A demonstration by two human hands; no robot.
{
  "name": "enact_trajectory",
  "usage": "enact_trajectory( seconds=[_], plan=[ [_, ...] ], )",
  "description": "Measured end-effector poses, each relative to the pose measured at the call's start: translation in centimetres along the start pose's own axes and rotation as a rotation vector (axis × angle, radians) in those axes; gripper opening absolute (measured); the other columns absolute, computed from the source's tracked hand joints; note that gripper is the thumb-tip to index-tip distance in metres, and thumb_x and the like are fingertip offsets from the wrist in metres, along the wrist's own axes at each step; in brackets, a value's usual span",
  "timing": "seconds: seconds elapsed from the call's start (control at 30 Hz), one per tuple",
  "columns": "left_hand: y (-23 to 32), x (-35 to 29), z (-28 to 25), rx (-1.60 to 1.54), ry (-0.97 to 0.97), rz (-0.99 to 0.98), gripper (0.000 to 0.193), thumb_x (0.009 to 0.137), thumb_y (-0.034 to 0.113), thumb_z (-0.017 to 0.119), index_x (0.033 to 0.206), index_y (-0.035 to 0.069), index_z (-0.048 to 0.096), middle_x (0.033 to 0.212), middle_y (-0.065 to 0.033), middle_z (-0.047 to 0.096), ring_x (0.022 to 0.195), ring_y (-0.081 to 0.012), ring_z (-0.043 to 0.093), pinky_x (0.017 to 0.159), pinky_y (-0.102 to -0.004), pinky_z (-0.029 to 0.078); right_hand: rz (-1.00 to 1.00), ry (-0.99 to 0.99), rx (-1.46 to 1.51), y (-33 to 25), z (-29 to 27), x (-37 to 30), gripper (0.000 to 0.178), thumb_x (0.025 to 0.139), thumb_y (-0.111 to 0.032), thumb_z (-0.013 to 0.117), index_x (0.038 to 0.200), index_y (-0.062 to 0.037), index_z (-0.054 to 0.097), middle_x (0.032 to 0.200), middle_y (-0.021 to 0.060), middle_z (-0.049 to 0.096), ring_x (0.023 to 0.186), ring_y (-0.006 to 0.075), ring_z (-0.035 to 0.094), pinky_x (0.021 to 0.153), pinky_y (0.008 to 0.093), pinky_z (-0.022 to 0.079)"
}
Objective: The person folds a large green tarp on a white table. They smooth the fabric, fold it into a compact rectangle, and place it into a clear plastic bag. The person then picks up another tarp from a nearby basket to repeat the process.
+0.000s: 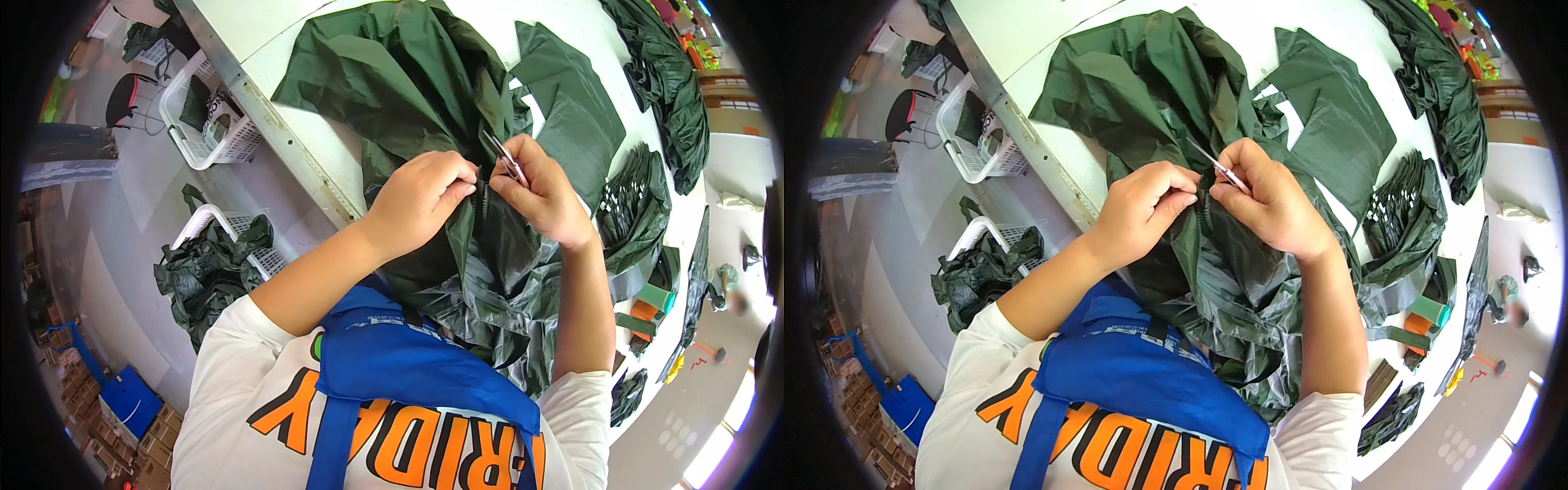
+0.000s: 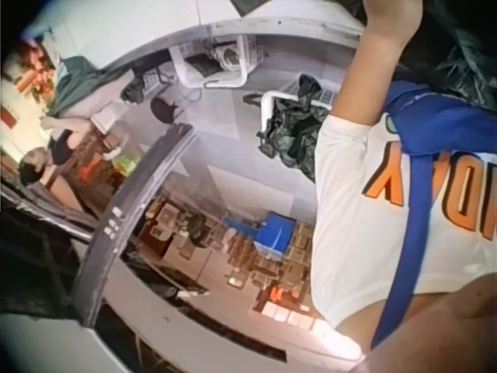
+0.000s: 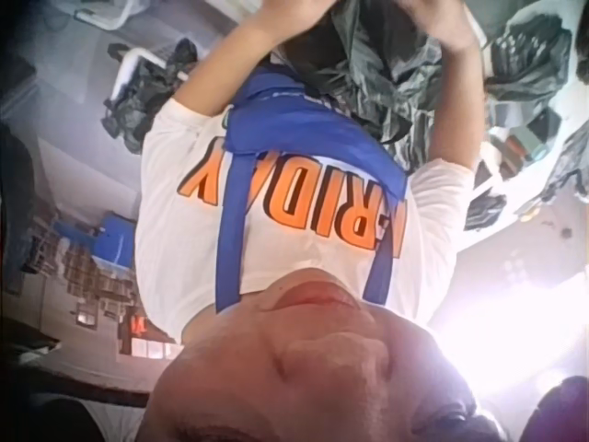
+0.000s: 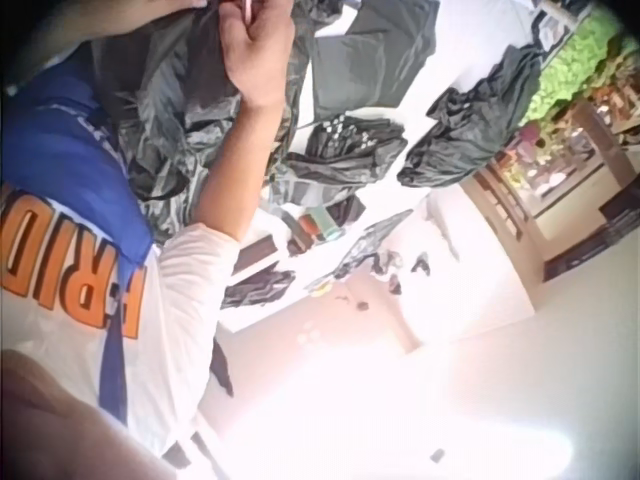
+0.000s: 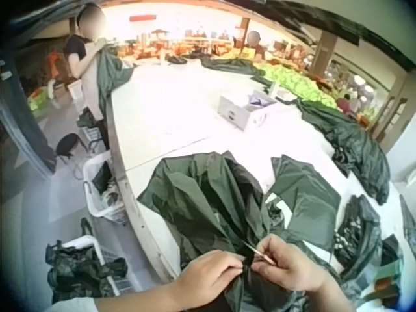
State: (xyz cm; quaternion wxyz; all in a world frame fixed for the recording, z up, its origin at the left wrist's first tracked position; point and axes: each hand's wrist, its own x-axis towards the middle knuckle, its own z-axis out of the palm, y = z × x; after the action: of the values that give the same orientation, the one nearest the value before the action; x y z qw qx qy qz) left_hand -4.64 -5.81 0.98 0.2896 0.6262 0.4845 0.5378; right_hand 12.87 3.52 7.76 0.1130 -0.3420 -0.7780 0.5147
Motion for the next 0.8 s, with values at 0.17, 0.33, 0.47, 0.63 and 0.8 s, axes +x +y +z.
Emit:
enact_trajectory(
  seconds=[0.17, 0.33, 0.47, 0.63, 0.8],
  plan=[
    [0.3, -0.4, -0.4, 0.019, 0.062, 0.026, 0.009, 0.084, -0.002, 0.063, 0.09, 0.001, 0.057, 0.097, -0.0119, 0.066, 0.072, -0.0171, 0.059, 0.063, -0.0267, 0.048, -0.027, 0.116, -0.113, 0.0, 0.4, -0.3, 0.018, 0.086, -0.004, 0.063, 0.095, -0.0024, 0.048, 0.072, 0.0031, 0.05, 0.066, 0.0104, 0.045, 0.06, 0.0259, 0.04],
    [1.0, -1.3, -0.1, -0.078, -0.01, -0.037, 0.01, 0.086, -0.002, 0.061, 0.092, 0.001, 0.054, 0.101, -0.0118, 0.064, 0.07, -0.0141, 0.057, 0.062, -0.0253, 0.048, -0.032, 0.106, -0.059, 0.5, 0.8, -0.3, 0.014, 0.088, -0.003, 0.06, 0.099, -0.0016, 0.052, 0.077, 0.0046, 0.056, 0.07, 0.0106, 0.05, 0.064, 0.0258, 0.043],
    [0.8, -1.1, -0.4, -0.237, -0.11, -0.195, 0.008, 0.09, 0.004, 0.058, 0.093, 0.001, 0.052, 0.1, -0.009, 0.062, 0.071, -0.0109, 0.054, 0.065, -0.0241, 0.046, 0.045, -0.033, 0.122, 0.3, 0.5, -0.5, 0.027, 0.088, -0.004, 0.06, 0.115, -0.001, 0.054, 0.083, 0.0025, 0.058, 0.074, 0.0093, 0.051, 0.069, 0.0237, 0.044],
    [1.8, -1.4, -0.9, -0.383, -0.253, -0.298, 0.006, 0.093, 0.006, 0.055, 0.093, 0.002, 0.05, 0.101, -0.0075, 0.06, 0.07, -0.0065, 0.047, 0.065, -0.0226, 0.043, 0.084, -0.258, 0.273, 0.2, -0.7, -0.4, 0.048, 0.082, 0.0, 0.066, 0.129, -0.0034, 0.055, 0.088, -0.0006, 0.057, 0.081, 0.007, 0.05, 0.072, 0.0225, 0.043],
    [2.1, -2.0, -0.7, -0.452, -0.252, -0.341, 0.006, 0.093, 0.006, 0.054, 0.093, 0.004, 0.048, 0.098, -0.0072, 0.058, 0.072, -0.0076, 0.046, 0.066, -0.0241, 0.042, 0.072, -0.197, 0.203, 0.9, -0.5, -0.2, 0.043, 0.079, -0.001, 0.07, 0.121, -0.004, 0.062, 0.091, -0.0001, 0.059, 0.081, 0.0071, 0.05, 0.071, 0.0212, 0.042]
  ],
)
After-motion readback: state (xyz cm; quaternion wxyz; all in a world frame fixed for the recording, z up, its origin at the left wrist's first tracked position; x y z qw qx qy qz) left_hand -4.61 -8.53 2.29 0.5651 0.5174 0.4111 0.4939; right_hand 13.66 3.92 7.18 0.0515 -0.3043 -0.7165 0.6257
